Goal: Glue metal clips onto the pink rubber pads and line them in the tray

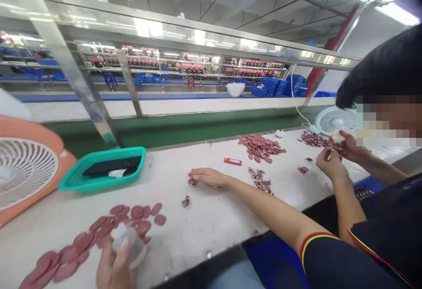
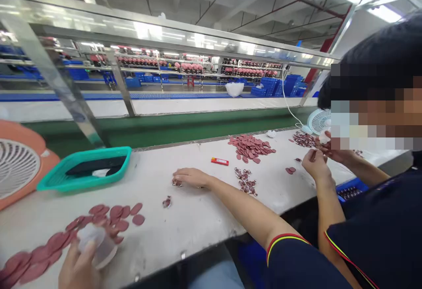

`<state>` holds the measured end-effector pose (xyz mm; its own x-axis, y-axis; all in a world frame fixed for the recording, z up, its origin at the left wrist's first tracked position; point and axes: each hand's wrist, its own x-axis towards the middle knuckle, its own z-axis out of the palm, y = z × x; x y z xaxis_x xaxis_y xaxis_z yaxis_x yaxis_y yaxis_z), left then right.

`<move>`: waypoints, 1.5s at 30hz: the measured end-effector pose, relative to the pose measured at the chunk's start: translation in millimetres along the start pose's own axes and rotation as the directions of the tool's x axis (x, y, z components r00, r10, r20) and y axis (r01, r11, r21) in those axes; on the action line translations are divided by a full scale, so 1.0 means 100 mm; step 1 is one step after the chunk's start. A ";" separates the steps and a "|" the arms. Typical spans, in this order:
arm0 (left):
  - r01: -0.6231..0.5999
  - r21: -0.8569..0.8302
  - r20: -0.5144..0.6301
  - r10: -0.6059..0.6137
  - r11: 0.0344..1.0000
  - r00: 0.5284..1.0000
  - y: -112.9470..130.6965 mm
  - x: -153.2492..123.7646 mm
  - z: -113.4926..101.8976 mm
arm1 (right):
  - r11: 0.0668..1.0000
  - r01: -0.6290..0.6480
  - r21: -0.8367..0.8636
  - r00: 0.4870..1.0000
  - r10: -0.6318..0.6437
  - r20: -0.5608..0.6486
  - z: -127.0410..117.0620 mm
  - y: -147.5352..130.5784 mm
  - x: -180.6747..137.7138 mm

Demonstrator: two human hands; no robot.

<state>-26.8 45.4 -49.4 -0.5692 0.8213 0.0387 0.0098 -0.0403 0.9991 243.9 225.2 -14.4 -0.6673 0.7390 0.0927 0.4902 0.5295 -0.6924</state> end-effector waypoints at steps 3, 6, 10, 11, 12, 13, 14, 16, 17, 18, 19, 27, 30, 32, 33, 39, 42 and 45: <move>-0.102 -0.046 0.108 0.107 0.994 0.988 0.05 -0.07 0.04 | 0.999 0.046 0.006 0.999 -0.046 0.005 0.22 -0.24 -0.19; -0.178 -0.050 0.168 0.184 0.983 0.968 0.12 -0.14 0.06 | 0.994 0.105 0.030 0.994 -0.105 -0.020 0.39 -0.50 -0.32; -0.306 -0.058 0.253 0.310 0.950 0.916 0.24 -0.43 0.13 | 0.968 0.187 0.169 0.974 -0.159 -0.164 0.67 -0.88 -0.63; -0.326 -0.067 0.268 0.331 0.943 0.905 0.27 -0.54 0.17 | 0.951 0.209 0.226 0.967 -0.168 -0.189 0.77 -0.98 -0.74; -0.340 -0.077 0.283 0.348 0.937 0.894 0.28 -0.65 0.21 | 0.929 0.229 0.292 0.964 -0.175 -0.199 0.89 -1.06 -0.84; -0.348 -0.091 0.305 0.358 0.933 0.882 0.29 -0.76 0.26 | 0.904 0.237 0.355 0.961 -0.163 -0.224 1.01 -1.14 -0.94; -0.345 -0.106 0.340 0.360 0.933 0.869 0.29 -0.85 0.30 | 0.881 0.235 0.411 0.957 -0.135 -0.258 1.15 -1.20 -1.02; -0.331 -0.097 0.424 0.340 0.939 0.839 0.27 -0.96 0.34 | 0.843 0.224 0.489 0.939 -0.053 -0.339 1.38 -1.29 -1.14; -0.340 -0.063 0.466 0.329 0.938 0.821 0.25 -0.96 0.32 | 0.825 0.212 0.525 0.928 -0.002 -0.372 1.46 -1.31 -1.17; -0.372 -0.005 0.492 0.326 0.928 0.807 0.23 -0.93 0.28 | 0.794 0.187 0.578 0.919 0.067 -0.389 1.52 -1.33 -1.19; -0.427 0.083 0.494 0.335 0.900 0.802 0.22 -0.86 0.21 | 0.745 0.151 0.650 0.909 0.154 -0.388 1.54 -1.33 -1.19; -0.604 0.737 0.503 0.351 0.303 0.790 0.25 -0.08 -0.10 | 0.381 0.029 0.924 0.825 0.512 -0.238 1.17 -1.27 -1.11; -0.684 0.677 0.603 0.328 0.272 0.727 0.21 -0.11 -0.02 | 0.366 0.030 0.930 0.822 0.520 -0.231 1.13 -1.23 -1.02; -0.710 0.645 0.633 0.322 0.281 0.703 0.18 -0.20 -0.02 | 0.361 0.027 0.932 0.814 0.534 -0.230 1.14 -1.20 -0.99; -0.718 0.631 0.640 0.328 0.292 0.695 0.17 -0.26 -0.04 | 0.355 0.023 0.935 0.810 0.541 -0.225 1.15 -1.20 -0.98; -0.709 0.562 0.664 0.280 0.426 0.694 0.26 -0.44 -0.14 | 0.284 -0.042 0.958 0.804 0.579 -0.137 1.22 -1.19 -1.07; -0.680 0.597 0.706 0.124 0.425 0.697 0.43 -0.35 -0.09 | 0.275 -0.051 0.960 0.811 0.572 -0.120 1.20 -1.19 -1.12; -0.672 0.620 0.734 0.004 0.406 0.679 0.56 -0.26 -0.04 | 0.267 -0.035 0.963 0.817 0.562 -0.126 1.18 -1.18 -1.14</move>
<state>-14.8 19.8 5.5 0.2169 0.9753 0.0409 0.8959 -0.2155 0.3884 196.2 28.8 -27.2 -0.1991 0.9542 -0.2232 -0.3857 -0.2857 -0.8772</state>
